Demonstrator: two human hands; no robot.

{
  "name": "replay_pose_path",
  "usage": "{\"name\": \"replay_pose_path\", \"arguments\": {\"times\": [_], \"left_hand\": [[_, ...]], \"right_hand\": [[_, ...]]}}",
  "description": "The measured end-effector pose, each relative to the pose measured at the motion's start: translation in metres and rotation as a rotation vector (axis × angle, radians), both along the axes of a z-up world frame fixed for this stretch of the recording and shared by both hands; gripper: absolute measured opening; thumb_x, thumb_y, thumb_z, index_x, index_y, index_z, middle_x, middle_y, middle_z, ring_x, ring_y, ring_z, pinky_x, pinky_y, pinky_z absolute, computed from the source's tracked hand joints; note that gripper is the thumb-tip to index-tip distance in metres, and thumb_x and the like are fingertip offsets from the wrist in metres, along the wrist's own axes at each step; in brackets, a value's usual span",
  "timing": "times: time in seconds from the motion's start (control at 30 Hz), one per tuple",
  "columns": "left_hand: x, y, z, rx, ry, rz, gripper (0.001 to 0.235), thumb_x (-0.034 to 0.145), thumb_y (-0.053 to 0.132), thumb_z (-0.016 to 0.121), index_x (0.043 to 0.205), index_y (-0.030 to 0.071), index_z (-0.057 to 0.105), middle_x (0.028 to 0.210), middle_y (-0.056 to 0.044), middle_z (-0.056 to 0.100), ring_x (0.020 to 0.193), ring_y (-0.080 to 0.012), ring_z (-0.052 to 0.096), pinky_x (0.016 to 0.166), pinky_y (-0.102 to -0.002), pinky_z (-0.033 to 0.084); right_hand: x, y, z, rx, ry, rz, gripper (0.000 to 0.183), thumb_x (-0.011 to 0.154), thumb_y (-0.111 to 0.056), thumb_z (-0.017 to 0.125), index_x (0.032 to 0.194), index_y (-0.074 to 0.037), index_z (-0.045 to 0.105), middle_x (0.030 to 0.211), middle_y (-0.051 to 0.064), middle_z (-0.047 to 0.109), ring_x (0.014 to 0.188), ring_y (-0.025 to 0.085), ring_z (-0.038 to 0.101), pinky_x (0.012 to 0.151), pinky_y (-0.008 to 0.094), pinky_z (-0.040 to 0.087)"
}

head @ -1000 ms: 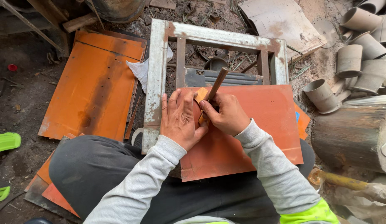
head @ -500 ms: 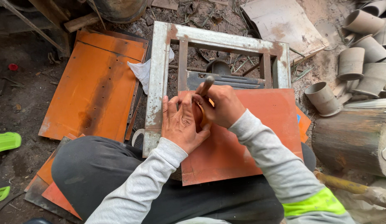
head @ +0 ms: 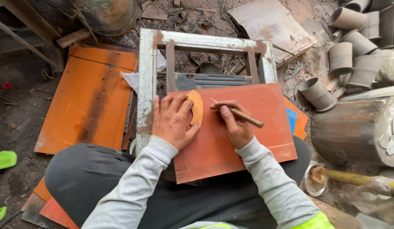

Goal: The person uses a small curved template and a sharp tool to trace and cut shapes from a red sheet of material. They repeatedly reposition the template and cut along its edges to produce multiple identical pieces.

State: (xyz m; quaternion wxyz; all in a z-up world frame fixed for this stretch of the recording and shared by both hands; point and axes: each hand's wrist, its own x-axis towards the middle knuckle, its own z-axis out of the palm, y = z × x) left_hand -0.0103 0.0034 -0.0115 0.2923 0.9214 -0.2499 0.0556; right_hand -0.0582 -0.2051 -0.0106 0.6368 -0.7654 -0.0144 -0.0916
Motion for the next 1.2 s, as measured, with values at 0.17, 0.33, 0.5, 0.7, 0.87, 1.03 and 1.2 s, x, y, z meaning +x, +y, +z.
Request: {"name": "replay_pose_path", "arguments": {"times": [0.17,0.33,0.5,0.7,0.87,1.03,1.2], "left_hand": [[-0.004,0.006,0.013,0.027,0.023,-0.004,0.060,0.071,0.042,0.084,0.115,0.006,0.065,0.133,-0.009,0.056,0.130,-0.0362,0.043,0.115,-0.065,0.019],[-0.023,0.007,0.025,0.055,0.011,0.005,0.043,0.074,0.026,0.081,0.107,0.004,0.064,0.117,-0.012,0.061,0.113,-0.0353,0.053,0.100,-0.048,0.043],[-0.038,0.011,0.025,0.161,-0.056,-0.086,0.026,0.078,0.010,0.075,0.101,0.006,0.063,0.094,-0.009,0.064,0.095,-0.0286,0.062,0.083,-0.041,0.051],[-0.011,0.034,0.017,-0.110,0.030,-0.021,0.024,0.084,0.009,0.071,0.108,0.005,0.066,0.097,-0.010,0.065,0.090,-0.0298,0.064,0.079,-0.040,0.052],[0.047,0.010,0.010,-0.107,0.086,-0.272,0.010,0.086,0.006,0.068,0.095,0.005,0.068,0.094,-0.012,0.065,0.098,-0.0331,0.060,0.087,-0.042,0.051],[0.080,-0.033,-0.002,-0.167,0.088,-0.488,0.019,0.083,0.001,0.062,0.096,0.007,0.074,0.101,-0.010,0.069,0.103,-0.0346,0.058,0.094,-0.044,0.049],[0.096,-0.022,-0.014,-0.176,0.147,-0.307,0.026,0.089,-0.002,0.059,0.105,0.008,0.076,0.106,-0.010,0.069,0.104,-0.0324,0.060,0.097,-0.043,0.050]], "right_hand": [[-0.009,0.016,-0.007,0.093,0.009,-0.074,0.018,0.109,-0.009,0.053,0.115,-0.001,0.067,0.108,0.008,0.073,0.104,0.014,0.069,0.094,0.028,0.055],[-0.015,0.022,-0.006,0.162,0.001,-0.087,0.019,0.110,-0.011,0.051,0.116,-0.001,0.067,0.106,0.007,0.072,0.104,0.015,0.069,0.096,0.029,0.054],[-0.016,0.016,-0.011,0.329,0.067,-0.150,0.021,0.110,-0.014,0.050,0.114,-0.002,0.066,0.099,0.007,0.072,0.095,0.014,0.067,0.086,0.028,0.052],[-0.018,0.014,-0.014,0.402,-0.088,-0.152,0.018,0.110,-0.014,0.052,0.107,-0.002,0.065,0.102,0.007,0.067,0.094,0.014,0.063,0.088,0.029,0.052],[-0.018,0.023,0.002,0.074,-0.147,-0.240,0.015,0.109,-0.011,0.052,0.105,-0.002,0.064,0.108,0.008,0.066,0.099,0.017,0.061,0.094,0.031,0.052],[-0.019,0.020,0.024,-0.572,-0.175,-0.199,0.022,0.092,-0.012,0.071,0.111,-0.004,0.064,0.123,0.017,0.065,0.115,0.031,0.063,0.101,0.041,0.051],[-0.026,0.022,0.031,-0.843,-0.183,-0.073,0.049,0.081,-0.017,0.079,0.126,-0.003,0.064,0.141,0.024,0.056,0.133,0.041,0.051,0.111,0.051,0.038]]}}
